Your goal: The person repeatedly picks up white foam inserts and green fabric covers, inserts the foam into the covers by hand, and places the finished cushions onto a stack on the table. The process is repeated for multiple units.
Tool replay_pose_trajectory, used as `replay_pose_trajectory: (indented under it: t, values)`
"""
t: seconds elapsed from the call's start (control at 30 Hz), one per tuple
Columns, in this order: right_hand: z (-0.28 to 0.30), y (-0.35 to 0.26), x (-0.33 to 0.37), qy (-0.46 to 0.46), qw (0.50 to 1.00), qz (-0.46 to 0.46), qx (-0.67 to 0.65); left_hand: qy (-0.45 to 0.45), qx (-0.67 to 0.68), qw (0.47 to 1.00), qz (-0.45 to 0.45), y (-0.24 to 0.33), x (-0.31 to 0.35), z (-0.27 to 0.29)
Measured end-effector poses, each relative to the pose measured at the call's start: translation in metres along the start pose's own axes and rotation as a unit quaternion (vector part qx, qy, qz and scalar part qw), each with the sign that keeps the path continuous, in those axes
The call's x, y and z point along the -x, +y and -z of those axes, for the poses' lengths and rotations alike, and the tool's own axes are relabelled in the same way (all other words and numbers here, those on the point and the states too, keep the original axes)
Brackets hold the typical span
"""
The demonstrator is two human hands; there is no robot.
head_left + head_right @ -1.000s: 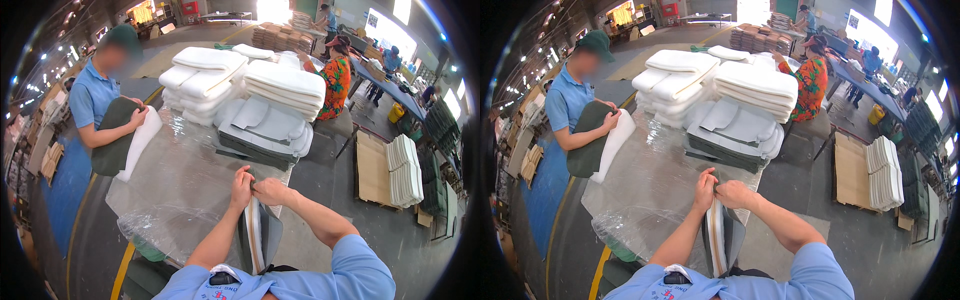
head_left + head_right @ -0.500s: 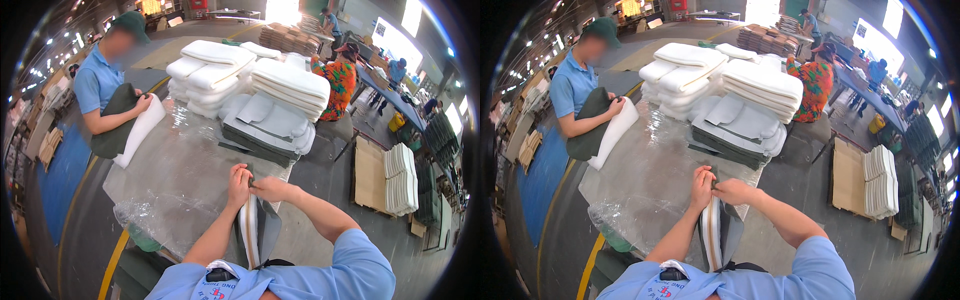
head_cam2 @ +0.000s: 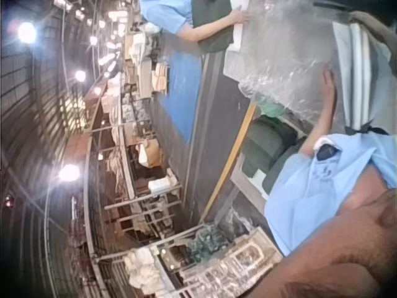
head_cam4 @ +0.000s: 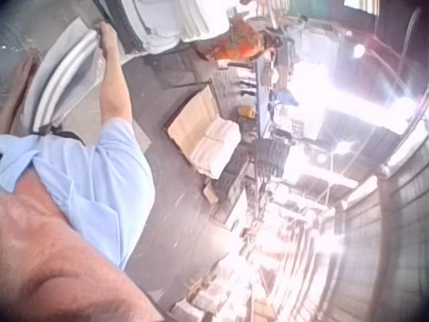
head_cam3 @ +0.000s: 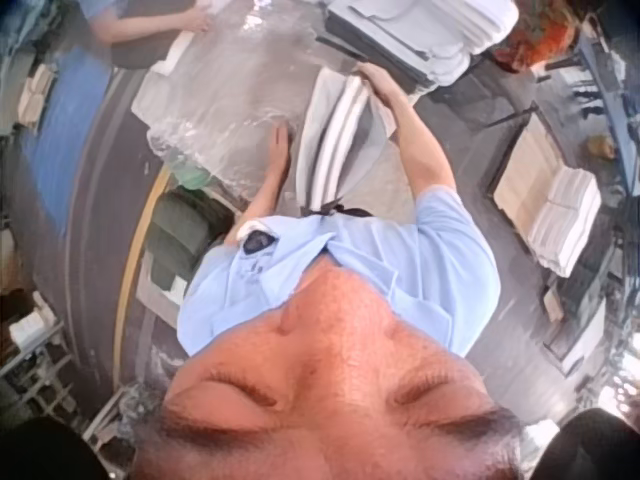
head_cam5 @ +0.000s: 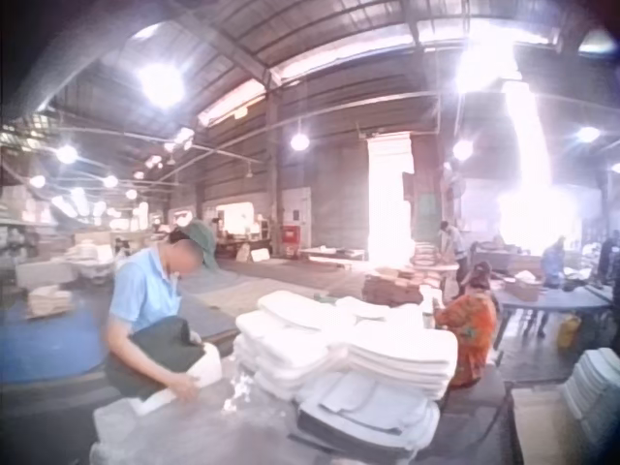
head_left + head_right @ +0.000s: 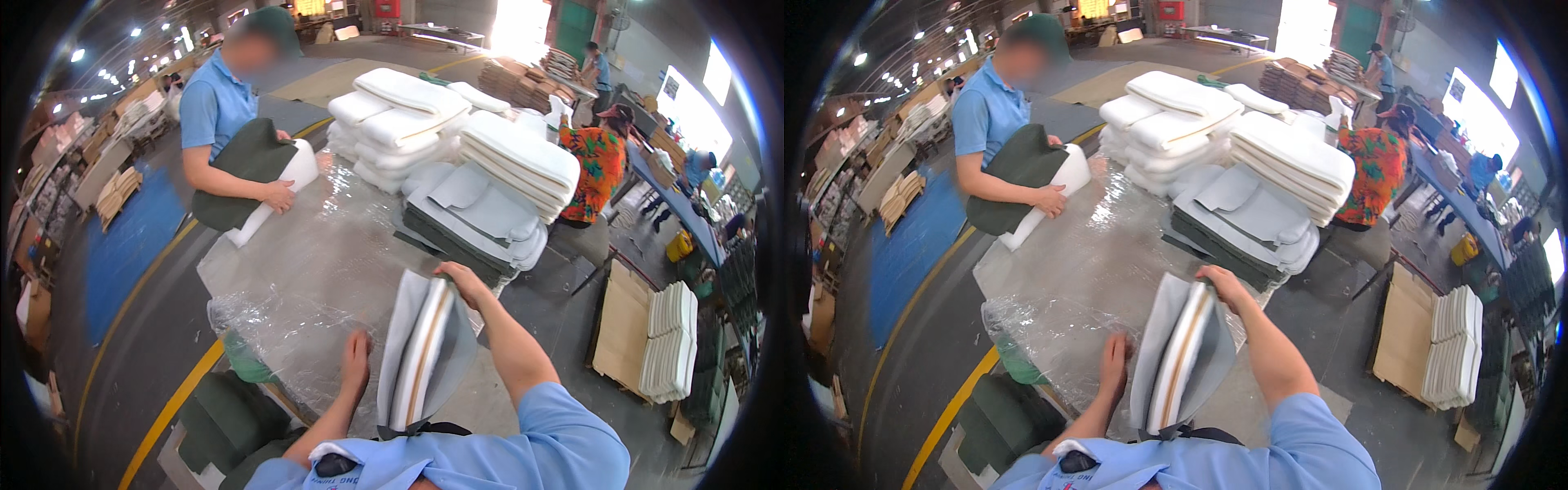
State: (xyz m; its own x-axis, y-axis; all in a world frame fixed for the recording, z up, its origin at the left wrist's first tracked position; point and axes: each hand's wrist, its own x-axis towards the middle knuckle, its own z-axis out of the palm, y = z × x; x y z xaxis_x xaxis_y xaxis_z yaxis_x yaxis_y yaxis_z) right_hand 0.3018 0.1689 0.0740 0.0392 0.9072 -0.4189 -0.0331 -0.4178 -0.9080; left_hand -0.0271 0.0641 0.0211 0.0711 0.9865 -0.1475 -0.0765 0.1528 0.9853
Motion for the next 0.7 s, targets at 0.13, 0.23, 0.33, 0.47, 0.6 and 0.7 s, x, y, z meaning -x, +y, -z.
replay_pose_trajectory:
  t: [0.13, 0.23, 0.33, 0.47, 0.6, 0.7]
  values:
    - [0.016, 0.005, 0.019, -0.003, 0.996, -0.062, 0.058, 0.032, -0.148, 0.913, 0.38, -0.034, 0.14, 0.06]
    - [0.016, 0.0, 0.02, -0.013, 0.996, -0.067, 0.06, 0.011, 0.246, 0.866, 0.436, -0.05, 0.17, 0.058]
    - [0.02, 0.012, 0.022, 0.045, 0.994, -0.052, 0.09, 0.076, 0.191, 0.91, 0.359, -0.044, 0.151, 0.042]
    - [0.026, 0.029, 0.044, 0.102, 0.99, -0.024, 0.098, 0.113, 0.294, 0.912, 0.262, -0.007, 0.138, 0.073]
    - [0.007, 0.055, 0.106, 0.015, 0.999, -0.038, -0.006, 0.139, 0.309, 0.926, 0.167, 0.039, 0.097, 0.138]
    - [-0.014, 0.076, 0.155, -0.012, 0.998, -0.048, -0.04, 0.16, 0.259, 0.945, 0.116, 0.078, 0.053, 0.163]
